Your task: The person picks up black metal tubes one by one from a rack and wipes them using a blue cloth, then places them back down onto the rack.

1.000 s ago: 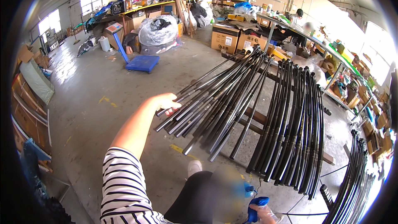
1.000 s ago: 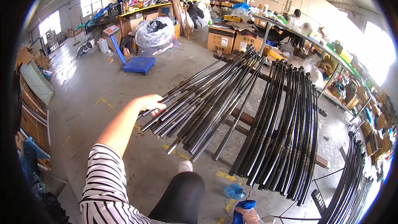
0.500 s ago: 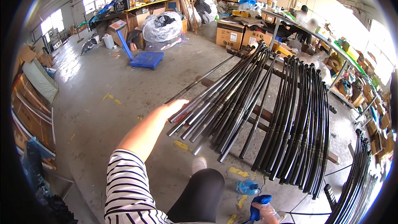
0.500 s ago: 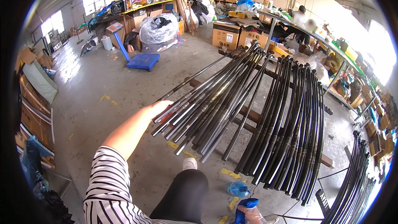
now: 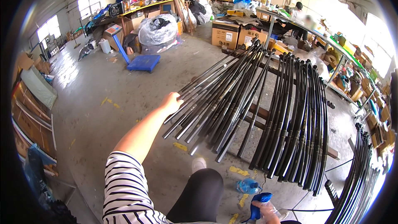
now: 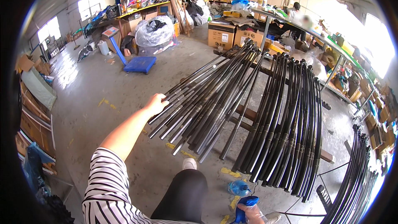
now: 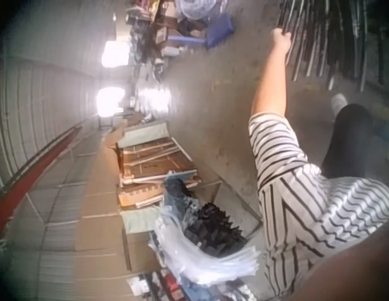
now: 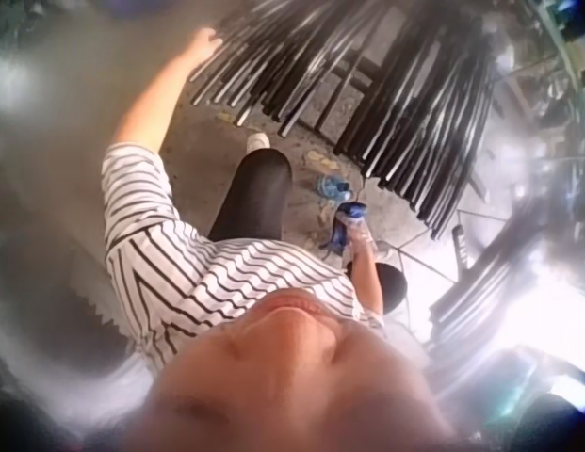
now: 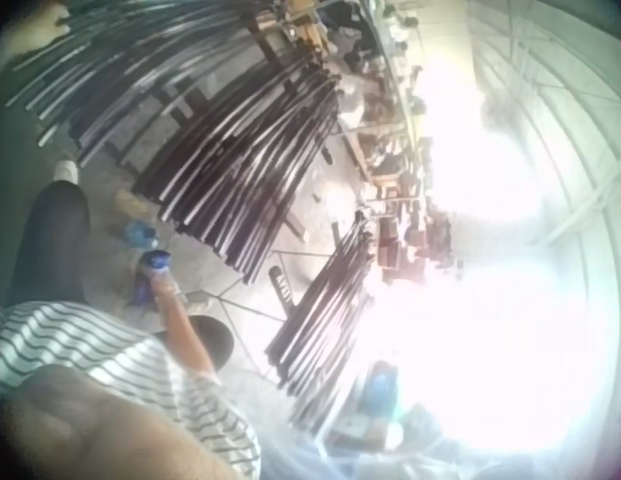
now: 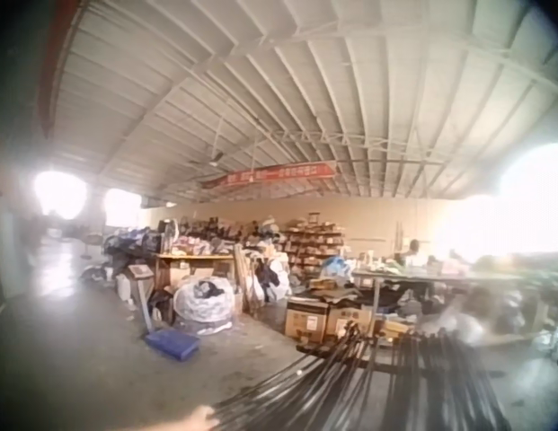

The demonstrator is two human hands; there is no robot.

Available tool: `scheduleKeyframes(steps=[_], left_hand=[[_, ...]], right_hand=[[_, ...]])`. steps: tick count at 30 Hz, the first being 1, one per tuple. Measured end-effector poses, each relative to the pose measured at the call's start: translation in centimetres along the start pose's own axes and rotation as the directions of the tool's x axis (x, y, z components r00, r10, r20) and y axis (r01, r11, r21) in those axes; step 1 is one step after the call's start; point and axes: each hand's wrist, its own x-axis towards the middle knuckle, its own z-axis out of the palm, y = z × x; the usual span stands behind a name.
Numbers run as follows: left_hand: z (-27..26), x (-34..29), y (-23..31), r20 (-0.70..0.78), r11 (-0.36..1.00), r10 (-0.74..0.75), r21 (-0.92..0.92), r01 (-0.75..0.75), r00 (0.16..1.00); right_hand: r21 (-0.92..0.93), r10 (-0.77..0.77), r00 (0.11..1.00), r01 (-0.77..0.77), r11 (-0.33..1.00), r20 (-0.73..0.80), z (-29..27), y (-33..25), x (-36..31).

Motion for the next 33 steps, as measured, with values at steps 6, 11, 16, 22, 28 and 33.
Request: scheduleKeyframes(steps=[6, 11, 16, 22, 28, 33], left_hand=[[-0.2, 0.0, -0.5, -0.098, 0.999, 0.043, 0.029, -0.04, 0.994], [-2.2, 0.0, 0.1, -0.062, 0.996, 0.051, 0.071, -0.046, 0.997], [-6.8, -1.8, 1.1, -0.04, 0.996, 0.024, 0.092, -0.02, 0.999], [-13.1, -7.4, 0.2, -0.045, 1.0, 0.02, 0.016, -0.019, 0.999], [-14.3, -16.4, 3.0, 0.286, 0.743, -0.248, -0.557, 0.371, 0.926], [-4.9, -21.3, 11.0, 0.463, 0.258, 0.192, -0.875, 0.411, 0.865]], right_hand=[[-0.027, -0.036, 0.999, 0.036, 0.999, 0.018, -0.5, 0.7, 0.6], [-0.043, -0.116, 0.992, 0.119, 0.992, 0.053, -1.1, 1.4, 1.4], [-0.058, -0.078, 0.992, 0.084, 0.995, 0.101, -0.9, 0.2, 0.9], [-0.018, -0.131, 0.987, 0.133, 0.991, 0.098, -0.8, 0.3, 0.1], [0.067, -0.297, 0.947, 0.291, 0.954, 0.122, -0.1, -1.3, -2.9], [0.211, -0.587, 0.81, 0.571, 0.794, 0.016, 0.4, -6.2, -8.7]])
